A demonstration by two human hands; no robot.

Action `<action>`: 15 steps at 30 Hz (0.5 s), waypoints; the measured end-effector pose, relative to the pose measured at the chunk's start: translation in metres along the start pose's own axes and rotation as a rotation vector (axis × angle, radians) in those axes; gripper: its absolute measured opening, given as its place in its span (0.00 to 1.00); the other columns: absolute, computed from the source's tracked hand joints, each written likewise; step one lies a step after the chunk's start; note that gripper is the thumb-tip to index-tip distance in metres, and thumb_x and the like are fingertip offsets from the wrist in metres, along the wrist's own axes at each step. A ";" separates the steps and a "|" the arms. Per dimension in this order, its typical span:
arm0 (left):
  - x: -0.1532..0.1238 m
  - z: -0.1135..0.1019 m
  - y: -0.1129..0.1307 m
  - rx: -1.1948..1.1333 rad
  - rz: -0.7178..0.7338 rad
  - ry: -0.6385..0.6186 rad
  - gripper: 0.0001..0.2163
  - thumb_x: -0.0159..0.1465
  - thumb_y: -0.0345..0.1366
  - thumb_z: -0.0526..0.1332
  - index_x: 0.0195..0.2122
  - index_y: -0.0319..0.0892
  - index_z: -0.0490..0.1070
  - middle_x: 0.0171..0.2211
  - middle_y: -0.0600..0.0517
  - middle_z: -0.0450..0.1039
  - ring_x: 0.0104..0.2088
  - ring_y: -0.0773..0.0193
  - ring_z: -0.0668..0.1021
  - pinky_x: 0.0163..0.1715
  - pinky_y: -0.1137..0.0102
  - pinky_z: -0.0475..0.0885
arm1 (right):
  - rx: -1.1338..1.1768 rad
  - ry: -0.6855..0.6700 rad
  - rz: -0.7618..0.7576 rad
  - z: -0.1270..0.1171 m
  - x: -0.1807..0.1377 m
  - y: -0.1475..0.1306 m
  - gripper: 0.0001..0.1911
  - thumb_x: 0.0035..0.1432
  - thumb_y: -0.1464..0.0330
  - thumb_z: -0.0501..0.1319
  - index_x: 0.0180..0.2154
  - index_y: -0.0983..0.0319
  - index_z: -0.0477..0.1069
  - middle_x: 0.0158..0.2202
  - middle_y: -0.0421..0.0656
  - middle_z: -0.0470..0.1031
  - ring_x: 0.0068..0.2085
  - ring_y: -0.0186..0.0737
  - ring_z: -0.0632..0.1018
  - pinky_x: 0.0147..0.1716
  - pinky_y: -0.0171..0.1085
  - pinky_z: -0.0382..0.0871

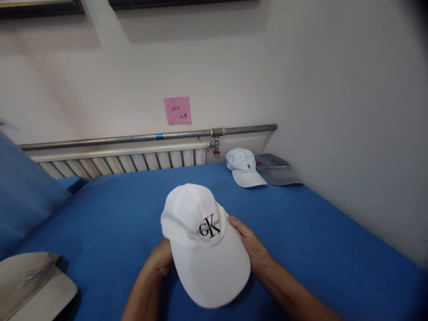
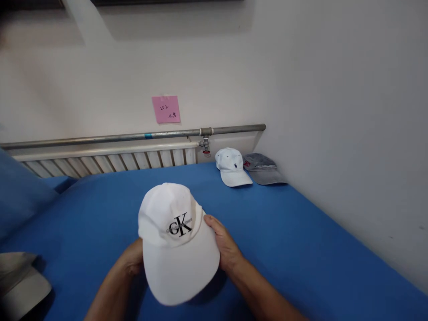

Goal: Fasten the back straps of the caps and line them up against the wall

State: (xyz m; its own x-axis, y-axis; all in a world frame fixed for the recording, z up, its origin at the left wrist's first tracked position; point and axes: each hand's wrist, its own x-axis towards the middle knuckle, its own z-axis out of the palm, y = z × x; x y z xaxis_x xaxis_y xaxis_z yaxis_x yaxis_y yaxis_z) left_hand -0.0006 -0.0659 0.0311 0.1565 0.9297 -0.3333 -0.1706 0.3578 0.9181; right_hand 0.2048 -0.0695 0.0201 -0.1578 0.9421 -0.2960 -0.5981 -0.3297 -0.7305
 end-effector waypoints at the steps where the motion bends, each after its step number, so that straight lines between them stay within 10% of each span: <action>1: 0.003 -0.001 -0.001 0.058 -0.010 -0.035 0.12 0.59 0.41 0.65 0.40 0.38 0.75 0.33 0.47 0.77 0.35 0.57 0.78 0.38 0.61 0.73 | -0.013 0.036 -0.040 -0.002 0.001 -0.004 0.13 0.50 0.59 0.65 0.33 0.61 0.74 0.28 0.41 0.79 0.33 0.44 0.78 0.38 0.41 0.69; 8: 0.017 0.000 -0.001 0.307 0.207 0.181 0.10 0.52 0.42 0.67 0.26 0.41 0.71 0.23 0.52 0.71 0.27 0.62 0.75 0.25 0.71 0.70 | -0.034 0.260 -0.338 -0.007 0.002 -0.019 0.16 0.44 0.58 0.69 0.31 0.58 0.69 0.26 0.36 0.74 0.29 0.38 0.73 0.30 0.36 0.66; 15: 0.004 0.032 -0.006 0.251 0.361 0.011 0.20 0.54 0.40 0.68 0.48 0.42 0.73 0.46 0.40 0.75 0.47 0.52 0.76 0.43 0.65 0.71 | -0.580 0.307 -0.633 -0.006 -0.010 -0.015 0.13 0.58 0.56 0.58 0.37 0.58 0.70 0.33 0.40 0.74 0.34 0.40 0.71 0.33 0.36 0.66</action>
State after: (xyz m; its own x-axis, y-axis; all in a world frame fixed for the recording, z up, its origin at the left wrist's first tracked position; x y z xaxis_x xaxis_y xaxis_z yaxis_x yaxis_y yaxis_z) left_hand 0.0321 -0.0673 0.0311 0.1196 0.9927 0.0170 0.0295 -0.0207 0.9994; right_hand 0.2201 -0.0745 0.0309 0.3312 0.9271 0.1755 0.0001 0.1860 -0.9825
